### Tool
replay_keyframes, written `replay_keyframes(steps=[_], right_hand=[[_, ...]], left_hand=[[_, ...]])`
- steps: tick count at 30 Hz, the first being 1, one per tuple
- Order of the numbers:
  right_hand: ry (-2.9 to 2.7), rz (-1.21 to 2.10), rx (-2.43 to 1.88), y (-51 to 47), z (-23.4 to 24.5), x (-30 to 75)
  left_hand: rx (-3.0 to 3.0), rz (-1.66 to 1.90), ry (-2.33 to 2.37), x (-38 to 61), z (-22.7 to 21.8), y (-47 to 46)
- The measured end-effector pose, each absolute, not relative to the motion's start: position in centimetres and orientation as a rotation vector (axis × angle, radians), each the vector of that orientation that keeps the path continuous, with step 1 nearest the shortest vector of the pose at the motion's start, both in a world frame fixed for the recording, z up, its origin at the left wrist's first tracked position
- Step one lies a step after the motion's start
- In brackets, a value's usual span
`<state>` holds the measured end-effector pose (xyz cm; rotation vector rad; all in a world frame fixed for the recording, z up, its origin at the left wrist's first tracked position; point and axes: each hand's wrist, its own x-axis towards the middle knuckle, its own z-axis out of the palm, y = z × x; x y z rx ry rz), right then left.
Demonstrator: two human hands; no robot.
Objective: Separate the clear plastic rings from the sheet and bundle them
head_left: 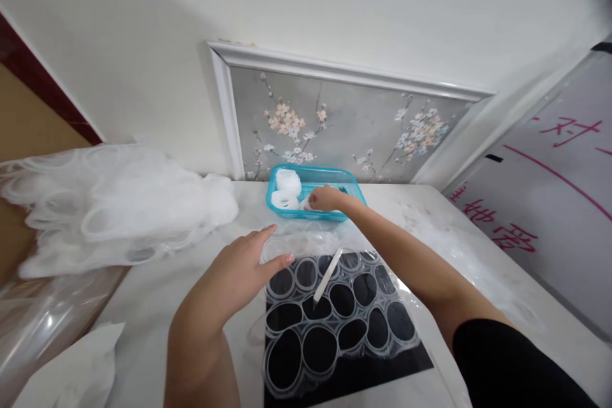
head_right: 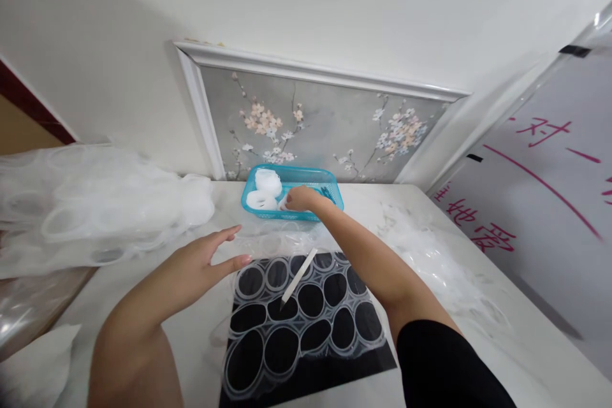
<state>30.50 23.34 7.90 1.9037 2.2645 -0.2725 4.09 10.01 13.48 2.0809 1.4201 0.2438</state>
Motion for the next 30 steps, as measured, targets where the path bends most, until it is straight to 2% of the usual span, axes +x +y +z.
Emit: replay_keyframes(steps=[6, 12, 16, 21, 25, 30], right_hand=[[2.297, -0.336, 1.952, 23.6, 7.7, 31.2], [2.382, -0.224, 2.139, 19.8, 10.4, 30.1], [2.529, -0.621, 1.761, 13.1, 10.6, 29.6], [2.413, -0.249, 1.760, 7.0, 6.7, 29.7], [2.372, -0.212, 1.832, 6.1, 4.6, 29.6], [2.345, -0.149, 2.044, 5.4, 5.1, 30.1]], left_hand=[[2.084, 0.233, 1.433, 4.2, 13.7, 10.0], [2.119, 0.240, 1.420, 4.2, 13.5, 10.1], [2.144, 0.239, 1.396, 4.3, 13.3, 10.2], [2.195, 0.203, 1.399, 5.0, 13.9, 9.8], [2.266, 0.225, 1.206, 5.9, 15.9, 7.3], [2.450, 0.132, 0.864, 7.6, 17.5, 3.2]])
